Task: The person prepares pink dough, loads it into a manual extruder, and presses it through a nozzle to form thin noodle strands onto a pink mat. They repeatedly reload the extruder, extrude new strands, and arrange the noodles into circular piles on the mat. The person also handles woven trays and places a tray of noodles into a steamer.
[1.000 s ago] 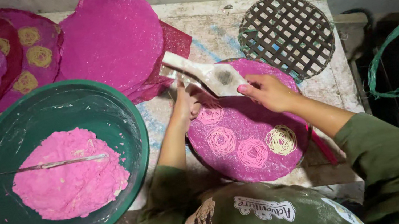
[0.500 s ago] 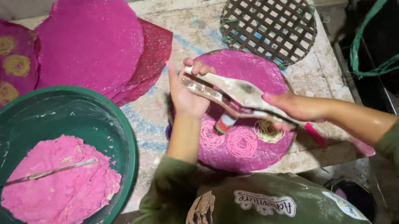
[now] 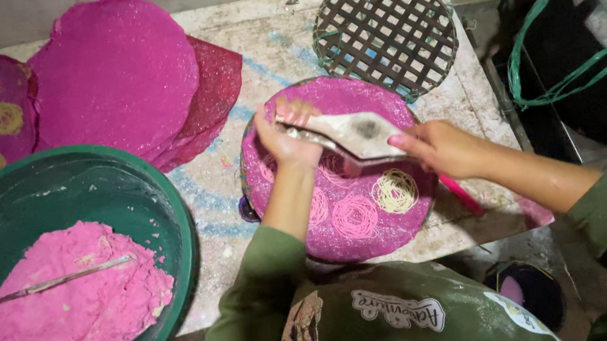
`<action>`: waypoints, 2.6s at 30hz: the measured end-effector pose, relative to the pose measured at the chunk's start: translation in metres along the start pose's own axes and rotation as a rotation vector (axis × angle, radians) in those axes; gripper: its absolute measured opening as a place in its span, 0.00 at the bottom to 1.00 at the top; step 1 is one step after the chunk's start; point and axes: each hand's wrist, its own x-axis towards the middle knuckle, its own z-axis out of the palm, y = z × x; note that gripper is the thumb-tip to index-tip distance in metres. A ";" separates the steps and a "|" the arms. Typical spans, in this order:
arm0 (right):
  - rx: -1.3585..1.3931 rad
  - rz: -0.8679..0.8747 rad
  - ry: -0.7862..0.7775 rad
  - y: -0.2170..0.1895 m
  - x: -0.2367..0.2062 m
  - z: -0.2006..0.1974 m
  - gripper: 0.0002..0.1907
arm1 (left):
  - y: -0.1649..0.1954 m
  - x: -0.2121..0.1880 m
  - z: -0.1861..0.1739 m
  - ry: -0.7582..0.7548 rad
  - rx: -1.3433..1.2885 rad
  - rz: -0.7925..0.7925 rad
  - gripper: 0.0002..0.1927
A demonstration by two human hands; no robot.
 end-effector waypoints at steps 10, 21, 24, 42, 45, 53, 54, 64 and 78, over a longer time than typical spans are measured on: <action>0.047 -0.097 0.044 -0.001 0.005 0.014 0.30 | 0.011 0.006 0.009 0.043 0.084 0.045 0.23; 0.018 -0.252 0.261 0.018 0.013 0.000 0.26 | 0.008 0.022 0.011 0.088 0.323 -0.181 0.29; 0.145 -0.259 0.206 0.030 0.012 0.004 0.28 | 0.001 0.018 -0.030 0.144 0.968 -0.395 0.28; -0.470 -1.204 0.359 -0.071 -0.102 -0.054 0.30 | 0.031 -0.149 0.129 -1.072 2.033 -0.070 0.24; -0.600 -1.514 0.227 -0.108 -0.108 -0.073 0.31 | 0.048 -0.183 0.137 -1.219 1.893 -0.387 0.25; 0.041 -1.028 -0.577 -0.113 -0.134 -0.011 0.24 | 0.102 -0.223 0.107 -1.016 1.882 -0.454 0.27; 0.079 -1.044 -0.590 -0.113 -0.133 -0.011 0.24 | 0.124 -0.225 0.104 -0.940 1.876 -0.418 0.27; -0.888 -1.713 0.671 -0.164 -0.063 -0.038 0.09 | 0.241 -0.269 0.030 -0.300 0.988 -0.609 0.28; 0.056 -1.226 0.328 -0.235 -0.054 0.093 0.37 | 0.220 -0.266 -0.036 0.118 0.937 -0.177 0.05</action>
